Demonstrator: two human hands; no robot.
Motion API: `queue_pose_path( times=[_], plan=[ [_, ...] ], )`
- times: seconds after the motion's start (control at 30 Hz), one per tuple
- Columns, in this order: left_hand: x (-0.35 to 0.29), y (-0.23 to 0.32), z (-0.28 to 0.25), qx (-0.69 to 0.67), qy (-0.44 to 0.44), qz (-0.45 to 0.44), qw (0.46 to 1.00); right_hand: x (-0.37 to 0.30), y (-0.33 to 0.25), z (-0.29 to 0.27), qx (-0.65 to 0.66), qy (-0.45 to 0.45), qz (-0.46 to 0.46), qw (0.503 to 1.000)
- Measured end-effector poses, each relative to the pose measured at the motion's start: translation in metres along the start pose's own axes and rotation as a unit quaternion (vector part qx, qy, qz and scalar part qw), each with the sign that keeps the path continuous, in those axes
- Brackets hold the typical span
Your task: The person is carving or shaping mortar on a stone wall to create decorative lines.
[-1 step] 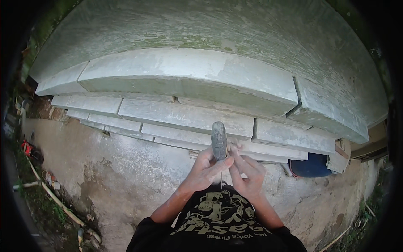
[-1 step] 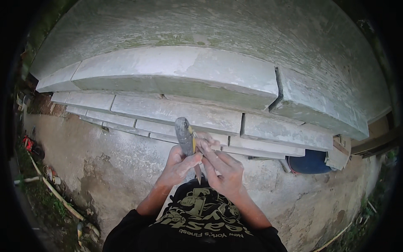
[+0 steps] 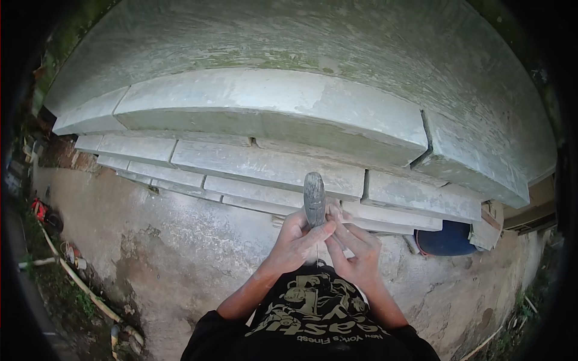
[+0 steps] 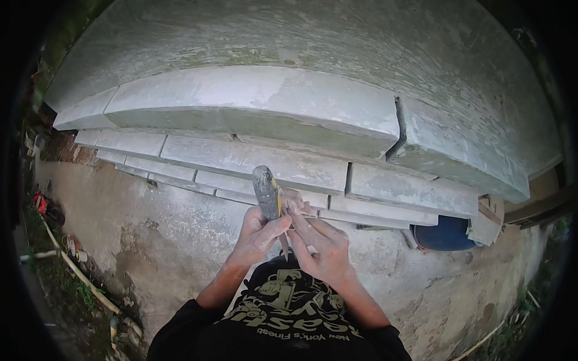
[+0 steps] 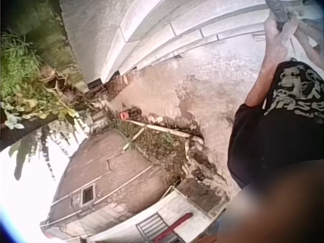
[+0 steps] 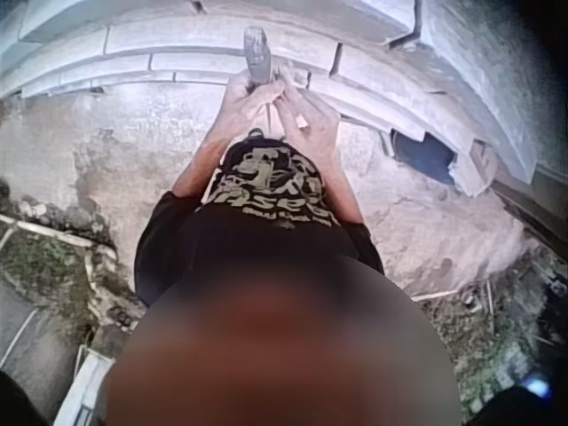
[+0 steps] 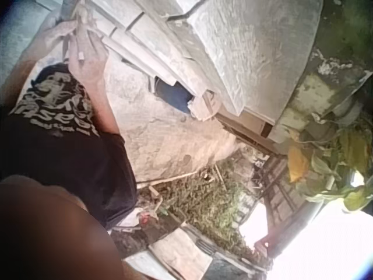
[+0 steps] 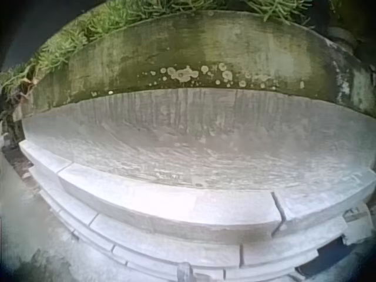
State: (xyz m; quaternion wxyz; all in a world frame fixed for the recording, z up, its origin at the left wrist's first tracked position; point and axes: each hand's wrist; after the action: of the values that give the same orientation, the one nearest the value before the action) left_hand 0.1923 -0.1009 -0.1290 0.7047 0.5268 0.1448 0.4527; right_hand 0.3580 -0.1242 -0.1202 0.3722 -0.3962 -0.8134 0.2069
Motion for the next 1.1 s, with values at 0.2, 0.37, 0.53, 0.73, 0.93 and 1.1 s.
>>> queue_pose_path(
  times=[0.2, 0.37, 0.53, 0.73, 0.93, 1.1],
  plan=[
    [0.012, 0.018, 0.010, 0.388, -0.084, 0.012, 0.918, 0.000, 0.001, -0.063, 0.069, 0.049, -0.003, 0.996],
    [0.035, 0.037, 0.043, 0.490, -0.169, 0.096, 0.850, 0.000, -0.002, -0.071, 0.142, -0.020, -0.086, 0.986],
    [0.038, 0.061, 0.062, 0.554, -0.086, 0.162, 0.812, -0.011, -0.003, -0.092, 0.045, 0.065, -0.212, 0.974],
    [0.021, 0.079, 0.045, 0.543, 0.006, 0.387, 0.745, 0.005, -0.027, -0.089, 0.279, 0.164, -0.338, 0.884],
    [0.020, 0.077, 0.008, 0.545, 0.108, 0.314, 0.770, 0.057, -0.062, -0.100, 0.098, 0.161, -0.424, 0.886],
    [0.014, 0.073, -0.020, 0.418, 0.008, 0.178, 0.891, 0.119, -0.057, -0.071, 0.097, 0.094, -0.469, 0.873]
  ],
)
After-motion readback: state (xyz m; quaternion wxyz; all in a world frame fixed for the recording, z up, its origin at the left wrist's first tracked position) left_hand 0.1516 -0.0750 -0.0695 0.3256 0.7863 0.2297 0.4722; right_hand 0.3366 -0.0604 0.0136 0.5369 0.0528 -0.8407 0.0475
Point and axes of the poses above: each hand's wrist, its own x-axis towards the middle knuckle, its own z-axis out of the palm, y = z × x, and after that the axes turned 14 degrees about -y, right-handed
